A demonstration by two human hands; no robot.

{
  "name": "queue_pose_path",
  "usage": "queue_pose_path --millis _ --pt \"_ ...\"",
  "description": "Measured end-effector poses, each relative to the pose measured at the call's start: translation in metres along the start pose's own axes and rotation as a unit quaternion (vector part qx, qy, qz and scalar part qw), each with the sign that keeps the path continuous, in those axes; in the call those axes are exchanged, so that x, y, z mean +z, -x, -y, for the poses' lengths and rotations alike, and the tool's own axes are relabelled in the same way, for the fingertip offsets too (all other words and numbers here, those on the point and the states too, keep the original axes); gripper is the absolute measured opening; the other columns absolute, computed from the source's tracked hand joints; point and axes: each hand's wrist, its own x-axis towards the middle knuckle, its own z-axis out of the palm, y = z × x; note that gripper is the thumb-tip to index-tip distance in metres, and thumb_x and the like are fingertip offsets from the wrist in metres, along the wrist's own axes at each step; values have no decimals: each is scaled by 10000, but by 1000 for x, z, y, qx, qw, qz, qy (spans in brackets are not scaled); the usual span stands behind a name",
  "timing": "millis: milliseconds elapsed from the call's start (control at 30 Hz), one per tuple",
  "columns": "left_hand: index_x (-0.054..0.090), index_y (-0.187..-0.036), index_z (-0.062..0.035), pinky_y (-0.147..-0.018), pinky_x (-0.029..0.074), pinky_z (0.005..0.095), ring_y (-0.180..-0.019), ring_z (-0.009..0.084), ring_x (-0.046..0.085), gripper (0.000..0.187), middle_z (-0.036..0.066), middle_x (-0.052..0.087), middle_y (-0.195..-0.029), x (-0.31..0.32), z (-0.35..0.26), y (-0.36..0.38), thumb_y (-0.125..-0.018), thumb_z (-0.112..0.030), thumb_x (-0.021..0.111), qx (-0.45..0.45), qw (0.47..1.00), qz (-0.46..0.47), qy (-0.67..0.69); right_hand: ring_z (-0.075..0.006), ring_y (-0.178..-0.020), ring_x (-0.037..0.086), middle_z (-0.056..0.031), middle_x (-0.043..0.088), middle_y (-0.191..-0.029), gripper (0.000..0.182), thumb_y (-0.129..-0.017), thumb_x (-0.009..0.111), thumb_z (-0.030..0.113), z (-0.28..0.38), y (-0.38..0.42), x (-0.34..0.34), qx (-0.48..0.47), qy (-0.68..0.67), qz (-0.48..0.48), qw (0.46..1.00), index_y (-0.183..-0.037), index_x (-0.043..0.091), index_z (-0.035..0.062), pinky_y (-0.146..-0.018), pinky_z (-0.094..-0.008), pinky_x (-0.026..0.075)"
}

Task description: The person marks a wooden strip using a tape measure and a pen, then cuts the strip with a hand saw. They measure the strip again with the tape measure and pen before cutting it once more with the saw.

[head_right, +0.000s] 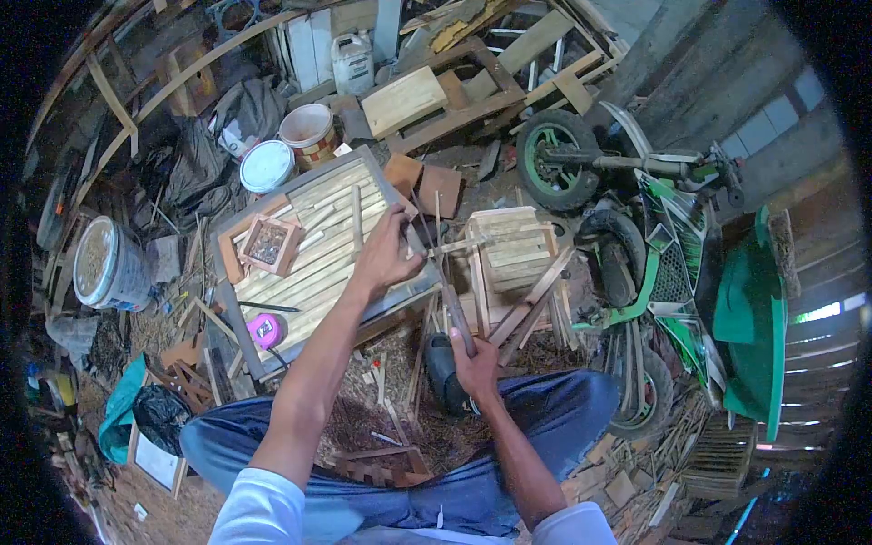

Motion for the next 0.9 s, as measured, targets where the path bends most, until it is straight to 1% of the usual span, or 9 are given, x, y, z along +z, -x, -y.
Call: queue_pose_path --millis 167,267,300,467,567,667,767,867,900 --pt "457 -1207 38 -1051 383 425 -1223 392 462 726 219 458 -1297 2 -5 -2 -656 -315 773 17 999 -30 -31 -99 -512 361 -2 368 -512 544 -916 628 417 3 1 2 -29 23 -1 999 -605 521 -16 -483 -350 325" --pt "446 -1214 46 -1060 374 428 -1224 395 458 752 220 448 -1302 6 2 -3 -654 -325 782 14 999 -20 -46 -109 -501 370 -19 369 -504 539 -933 605 410 5 -1 4 -36 30 9 999 -612 523 -16 -485 -365 337" --pt "402 -1248 52 -1057 372 440 -1233 417 447 780 258 440 -1325 6 2 -2 -662 -306 772 16 999 -15 -46 -111 -501 372 -19 370 -503 538 -935 601 410 5 0 4 -37 28 8 999 -616 526 -16 -485 -367 339" --pt "429 -1209 45 -1047 376 439 -1226 413 451 731 253 441 -1322 2 -1 -4 -670 -312 769 10 1000 2 -24 -112 -502 377 -15 369 -498 538 -935 605 411 11 2 4 -44 11 0 999 -629 534 -26 -484 -362 342" --pt "441 -1200 50 -1055 368 437 -1237 410 442 715 255 432 -1335 3 0 -2 -683 -325 762 -4 1000 5 -21 -107 -508 392 -21 391 -499 531 -932 613 398 15 8 -6 -34 27 18 999 -642 545 -42 -489 -362 355" --pt "433 -1222 61 -1069 357 432 -1255 406 430 736 256 421 -1354 7 5 -1 -695 -339 757 3 999 2 -50 -105 -513 410 -24 414 -502 544 -924 620 412 2 17 -13 14 75 18 997 -642 550 -48 -494 -363 369" --pt "421 -1256 56 -1115 317 416 -1318 383 381 770 249 386 -1407 9 6 1 -694 -351 754 -8 998 12 -63 -110 -511 421 -22 419 -501 576 -912 622 444 15 19 -9 -22 36 -5 999 -619 539 -44 -495 -365 375" --pt "417 -1268 48 -1135 298 414 -1345 377 358 781 250 382 -1420 9 7 1 -689 -353 754 -6 998 9 -62 -79 -512 392 32 435 -518 538 -925 618 426 40 1 -4 5 52 9 999 -598 561 2 -472 -326 320" --pt "417 -1268 47 -1135 298 416 -1345 379 358 780 252 388 -1415 9 6 0 -688 -352 754 -2 998 4 -62 -81 -513 385 36 423 -518 545 -926 616 431 41 -6 0 -3 38 9 999 -594 557 3 -471 -335 318"
